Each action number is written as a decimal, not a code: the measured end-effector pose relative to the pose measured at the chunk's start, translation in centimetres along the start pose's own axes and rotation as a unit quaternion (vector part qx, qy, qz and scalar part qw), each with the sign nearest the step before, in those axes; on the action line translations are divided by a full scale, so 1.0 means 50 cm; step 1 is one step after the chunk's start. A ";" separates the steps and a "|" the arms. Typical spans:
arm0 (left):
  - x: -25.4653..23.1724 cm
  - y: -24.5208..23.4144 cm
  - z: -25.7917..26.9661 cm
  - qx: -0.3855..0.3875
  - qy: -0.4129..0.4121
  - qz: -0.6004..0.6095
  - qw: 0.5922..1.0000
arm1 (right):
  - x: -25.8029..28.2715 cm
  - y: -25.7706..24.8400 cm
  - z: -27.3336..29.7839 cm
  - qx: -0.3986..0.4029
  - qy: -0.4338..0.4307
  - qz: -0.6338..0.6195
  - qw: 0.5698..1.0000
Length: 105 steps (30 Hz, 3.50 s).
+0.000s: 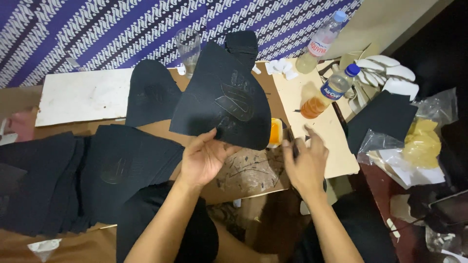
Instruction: Applying adhesive to small leather patches and attaching them to larger leather components for assembly.
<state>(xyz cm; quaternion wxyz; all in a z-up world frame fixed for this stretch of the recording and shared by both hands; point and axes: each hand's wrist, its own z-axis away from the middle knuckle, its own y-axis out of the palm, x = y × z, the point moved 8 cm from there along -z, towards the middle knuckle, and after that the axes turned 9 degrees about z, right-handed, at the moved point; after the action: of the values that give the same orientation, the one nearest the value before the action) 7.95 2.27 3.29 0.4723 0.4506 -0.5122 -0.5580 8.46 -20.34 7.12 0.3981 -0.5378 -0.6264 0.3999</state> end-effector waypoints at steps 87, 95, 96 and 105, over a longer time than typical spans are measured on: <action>0.076 -0.026 0.059 -0.092 -0.012 -0.375 0.922 | 0.122 -0.159 0.047 -0.044 -0.160 -0.314 0.935; 0.072 -0.151 0.061 -0.064 -0.026 -0.442 0.894 | -0.002 -0.176 0.027 -0.198 -0.088 -0.406 0.888; 0.072 -0.211 0.065 -0.047 -0.009 -0.475 0.879 | -0.013 -0.183 0.016 -0.222 -0.099 -0.412 0.878; 0.033 -0.013 0.032 0.056 -0.052 -0.505 0.860 | -0.064 -0.068 -0.019 0.067 0.054 -0.711 0.698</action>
<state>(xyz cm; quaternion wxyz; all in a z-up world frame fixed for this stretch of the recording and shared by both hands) 6.10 0.89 2.72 0.0721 0.6437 -0.2688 -0.7129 8.49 -23.81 10.41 0.6320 0.0748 -0.7713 0.0098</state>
